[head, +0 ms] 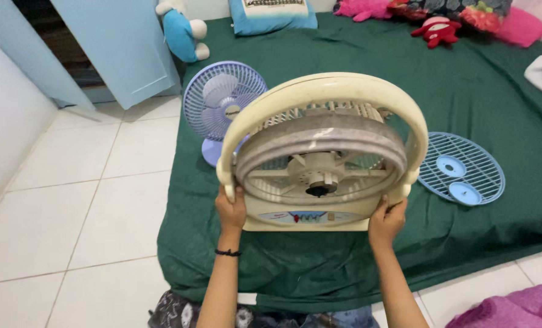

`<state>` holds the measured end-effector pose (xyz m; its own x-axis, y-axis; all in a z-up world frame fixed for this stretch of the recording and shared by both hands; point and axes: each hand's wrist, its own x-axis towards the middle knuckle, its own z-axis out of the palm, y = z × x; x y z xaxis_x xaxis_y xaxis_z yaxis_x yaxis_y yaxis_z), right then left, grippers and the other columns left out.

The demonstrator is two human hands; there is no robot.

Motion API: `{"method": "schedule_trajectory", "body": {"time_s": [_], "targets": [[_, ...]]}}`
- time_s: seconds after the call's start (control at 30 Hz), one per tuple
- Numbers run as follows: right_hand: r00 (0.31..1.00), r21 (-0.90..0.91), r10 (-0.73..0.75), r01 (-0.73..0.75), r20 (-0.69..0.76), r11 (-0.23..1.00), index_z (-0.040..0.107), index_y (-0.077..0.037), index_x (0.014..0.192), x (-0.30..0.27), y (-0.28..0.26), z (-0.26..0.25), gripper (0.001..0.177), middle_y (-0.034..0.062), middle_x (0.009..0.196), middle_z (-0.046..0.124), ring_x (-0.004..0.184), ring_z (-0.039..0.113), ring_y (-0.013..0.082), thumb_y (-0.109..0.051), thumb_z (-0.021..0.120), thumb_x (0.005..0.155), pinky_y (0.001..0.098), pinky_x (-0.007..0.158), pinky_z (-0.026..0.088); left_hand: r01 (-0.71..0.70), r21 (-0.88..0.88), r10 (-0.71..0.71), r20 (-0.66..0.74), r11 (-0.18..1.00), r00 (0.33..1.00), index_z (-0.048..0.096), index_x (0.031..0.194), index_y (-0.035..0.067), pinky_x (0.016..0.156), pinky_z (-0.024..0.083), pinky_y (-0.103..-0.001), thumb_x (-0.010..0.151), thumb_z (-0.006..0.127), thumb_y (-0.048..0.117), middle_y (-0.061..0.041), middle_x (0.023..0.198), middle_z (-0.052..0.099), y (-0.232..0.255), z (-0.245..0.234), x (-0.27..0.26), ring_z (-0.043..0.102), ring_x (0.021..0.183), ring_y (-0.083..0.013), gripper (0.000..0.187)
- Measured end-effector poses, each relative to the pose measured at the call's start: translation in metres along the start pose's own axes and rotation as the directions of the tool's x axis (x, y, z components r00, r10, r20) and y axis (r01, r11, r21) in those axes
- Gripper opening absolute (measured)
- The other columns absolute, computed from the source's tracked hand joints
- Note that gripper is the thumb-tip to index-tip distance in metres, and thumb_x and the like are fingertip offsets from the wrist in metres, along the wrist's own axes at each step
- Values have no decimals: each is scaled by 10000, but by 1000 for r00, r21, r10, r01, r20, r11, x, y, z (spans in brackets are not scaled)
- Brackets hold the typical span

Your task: The person handles a small purple fan and a larger beige fan on a bed. They rotate the small fan, then pick up the larger fan and attach a blue front grill to it, securing it in place.

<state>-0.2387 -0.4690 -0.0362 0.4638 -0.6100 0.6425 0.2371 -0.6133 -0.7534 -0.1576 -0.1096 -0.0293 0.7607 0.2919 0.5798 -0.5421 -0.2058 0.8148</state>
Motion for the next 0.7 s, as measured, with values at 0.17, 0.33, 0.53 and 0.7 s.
{"method": "schedule_trajectory", "body": {"time_s": [0.17, 0.33, 0.53, 0.7], "targets": [[998, -25, 41, -40, 52, 999, 571, 26, 1168, -32, -34, 13, 262, 173, 836, 680, 713, 667, 294, -218, 603, 1078, 403, 673, 498, -93, 44, 95, -41, 995, 995, 607, 1302, -14, 813, 535, -365, 1051, 577, 365, -175, 1074, 734, 7, -58, -6, 710, 946, -278, 455], [997, -37, 29, -27, 74, 999, 561, 32, 1183, -39, -38, 20, 282, 179, 832, 678, 714, 666, 298, -227, 599, 1081, 408, 667, 496, -32, 64, 31, 6, 997, 999, 596, 1303, 0, 809, 544, -374, 1028, 589, 402, -174, 1002, 740, 13, -75, -7, 716, 900, -287, 486], [990, 27, 55, -59, 133, 998, 552, 38, 1227, -34, -36, 13, 323, 200, 971, 690, 832, 682, 278, -237, 626, 1075, 383, 747, 516, -112, 3, 111, 74, 994, 991, 348, 1538, 1, 1016, 462, -414, 1049, 570, 476, -235, 1391, 562, 45, -82, 5, 582, 1254, -344, 718], [982, 224, -52, 10, 182, 975, 404, 37, 1514, -6, -62, -5, 636, 231, 1483, 506, 1360, 514, 305, -253, 664, 1010, 408, 1049, 471, -175, 25, 172, 83, 984, 982, 282, 1593, 27, 1079, 476, -403, 938, 628, 591, -202, 1568, 474, 106, -93, 45, 569, 1324, -331, 931]]}}
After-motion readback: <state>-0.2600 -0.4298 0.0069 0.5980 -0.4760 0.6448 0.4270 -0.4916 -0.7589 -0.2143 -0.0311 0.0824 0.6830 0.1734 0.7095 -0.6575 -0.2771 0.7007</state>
